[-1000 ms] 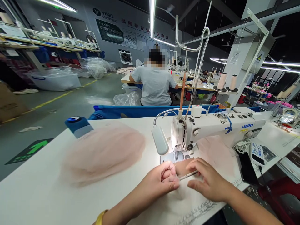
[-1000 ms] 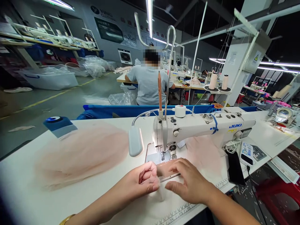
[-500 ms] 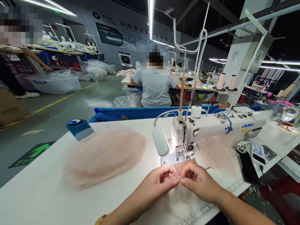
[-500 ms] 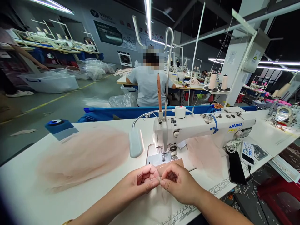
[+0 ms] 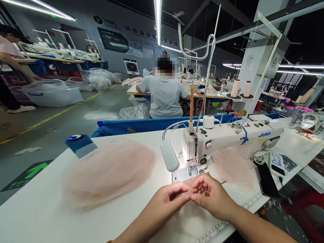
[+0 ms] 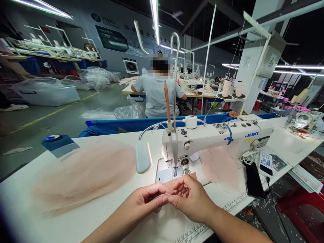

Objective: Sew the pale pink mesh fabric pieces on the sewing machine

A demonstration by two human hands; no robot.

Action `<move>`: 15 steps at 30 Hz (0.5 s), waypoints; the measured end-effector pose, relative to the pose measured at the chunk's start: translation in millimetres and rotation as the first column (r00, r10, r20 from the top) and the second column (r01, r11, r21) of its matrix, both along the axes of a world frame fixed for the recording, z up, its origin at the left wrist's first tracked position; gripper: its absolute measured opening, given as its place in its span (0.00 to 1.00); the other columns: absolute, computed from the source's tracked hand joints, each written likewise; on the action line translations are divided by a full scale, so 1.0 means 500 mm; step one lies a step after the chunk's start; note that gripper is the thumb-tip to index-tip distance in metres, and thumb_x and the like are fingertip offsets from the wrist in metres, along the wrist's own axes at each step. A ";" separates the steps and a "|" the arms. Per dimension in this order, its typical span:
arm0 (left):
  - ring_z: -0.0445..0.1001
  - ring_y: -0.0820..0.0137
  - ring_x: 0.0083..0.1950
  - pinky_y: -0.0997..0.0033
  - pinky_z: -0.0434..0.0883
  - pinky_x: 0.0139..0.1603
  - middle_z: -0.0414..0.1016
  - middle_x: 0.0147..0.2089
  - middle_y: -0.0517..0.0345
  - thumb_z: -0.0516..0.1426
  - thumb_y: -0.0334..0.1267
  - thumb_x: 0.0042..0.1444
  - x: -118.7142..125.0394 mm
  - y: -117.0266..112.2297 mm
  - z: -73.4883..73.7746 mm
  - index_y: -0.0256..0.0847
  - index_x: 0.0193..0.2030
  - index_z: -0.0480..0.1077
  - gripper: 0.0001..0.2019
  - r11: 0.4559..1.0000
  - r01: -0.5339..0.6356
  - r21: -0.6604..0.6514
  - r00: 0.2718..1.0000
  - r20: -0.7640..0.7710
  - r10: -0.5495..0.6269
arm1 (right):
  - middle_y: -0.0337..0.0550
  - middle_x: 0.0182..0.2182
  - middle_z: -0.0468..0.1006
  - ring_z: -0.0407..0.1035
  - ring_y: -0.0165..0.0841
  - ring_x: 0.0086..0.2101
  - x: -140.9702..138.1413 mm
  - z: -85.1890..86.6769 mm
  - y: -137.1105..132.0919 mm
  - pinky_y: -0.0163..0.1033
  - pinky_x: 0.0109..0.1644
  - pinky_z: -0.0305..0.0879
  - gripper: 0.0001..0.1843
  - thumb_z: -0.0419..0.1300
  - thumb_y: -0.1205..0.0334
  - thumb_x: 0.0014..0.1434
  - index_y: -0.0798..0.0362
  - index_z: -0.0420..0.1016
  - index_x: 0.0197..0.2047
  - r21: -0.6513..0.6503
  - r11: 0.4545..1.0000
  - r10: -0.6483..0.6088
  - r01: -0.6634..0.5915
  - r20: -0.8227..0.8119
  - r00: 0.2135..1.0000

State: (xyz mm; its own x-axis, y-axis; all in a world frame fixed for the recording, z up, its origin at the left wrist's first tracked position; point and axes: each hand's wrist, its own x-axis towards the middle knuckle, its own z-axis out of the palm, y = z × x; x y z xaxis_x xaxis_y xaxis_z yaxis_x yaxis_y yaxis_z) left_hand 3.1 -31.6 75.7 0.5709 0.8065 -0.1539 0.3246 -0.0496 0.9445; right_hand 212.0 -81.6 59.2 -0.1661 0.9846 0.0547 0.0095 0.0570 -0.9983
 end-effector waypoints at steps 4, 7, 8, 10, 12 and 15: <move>0.65 0.64 0.36 0.68 0.62 0.37 0.74 0.33 0.59 0.62 0.66 0.59 0.001 -0.003 -0.002 0.44 0.38 0.82 0.25 0.999 -0.041 0.034 0.999 -0.028 0.042 | 0.37 0.35 0.74 0.66 0.33 0.35 -0.003 -0.005 0.003 0.38 0.41 0.64 0.16 0.73 0.52 0.61 0.49 0.74 0.42 0.036 0.997 -0.075 0.072 0.089 0.993; 0.64 0.65 0.34 0.68 0.61 0.35 0.71 0.30 0.60 0.60 0.68 0.59 0.000 0.001 -0.015 0.43 0.35 0.79 0.27 0.997 -0.034 0.067 0.997 -0.060 0.038 | 0.36 0.34 0.75 0.66 0.33 0.34 -0.005 -0.006 0.004 0.38 0.40 0.65 0.10 0.71 0.59 0.61 0.50 0.75 0.41 0.059 0.994 -0.103 0.095 0.150 0.983; 0.63 0.65 0.34 0.68 0.60 0.35 0.70 0.30 0.61 0.59 0.68 0.59 0.000 0.002 -0.018 0.43 0.34 0.78 0.28 0.997 -0.028 0.078 0.997 -0.070 0.033 | 0.36 0.34 0.75 0.66 0.32 0.33 -0.005 -0.005 0.003 0.37 0.40 0.66 0.09 0.70 0.61 0.61 0.50 0.75 0.41 0.065 0.993 -0.105 0.095 0.168 0.980; 0.63 0.66 0.34 0.68 0.61 0.35 0.69 0.31 0.61 0.58 0.68 0.59 0.001 0.004 -0.018 0.42 0.33 0.76 0.28 0.994 -0.022 0.106 0.995 -0.093 0.032 | 0.35 0.34 0.75 0.66 0.32 0.32 -0.006 -0.003 0.002 0.36 0.38 0.65 0.06 0.68 0.65 0.62 0.50 0.75 0.39 0.082 0.993 -0.105 0.089 0.207 0.973; 0.65 0.65 0.35 0.68 0.62 0.35 0.69 0.32 0.61 0.56 0.66 0.60 0.004 0.004 -0.011 0.42 0.33 0.74 0.26 0.990 -0.006 0.142 0.992 -0.125 0.024 | 0.34 0.32 0.74 0.66 0.31 0.31 -0.007 0.000 0.002 0.35 0.36 0.64 0.06 0.66 0.69 0.61 0.50 0.74 0.36 0.103 0.992 -0.102 0.077 0.266 0.958; 0.67 0.66 0.35 0.69 0.65 0.35 0.70 0.32 0.61 0.53 0.60 0.63 0.009 0.008 -0.001 0.43 0.31 0.70 0.22 0.964 0.050 0.263 0.974 -0.225 0.011 | 0.33 0.30 0.73 0.68 0.31 0.32 -0.009 0.002 0.010 0.34 0.37 0.62 0.10 0.65 0.72 0.60 0.50 0.71 0.33 0.164 0.985 -0.117 0.044 0.472 0.874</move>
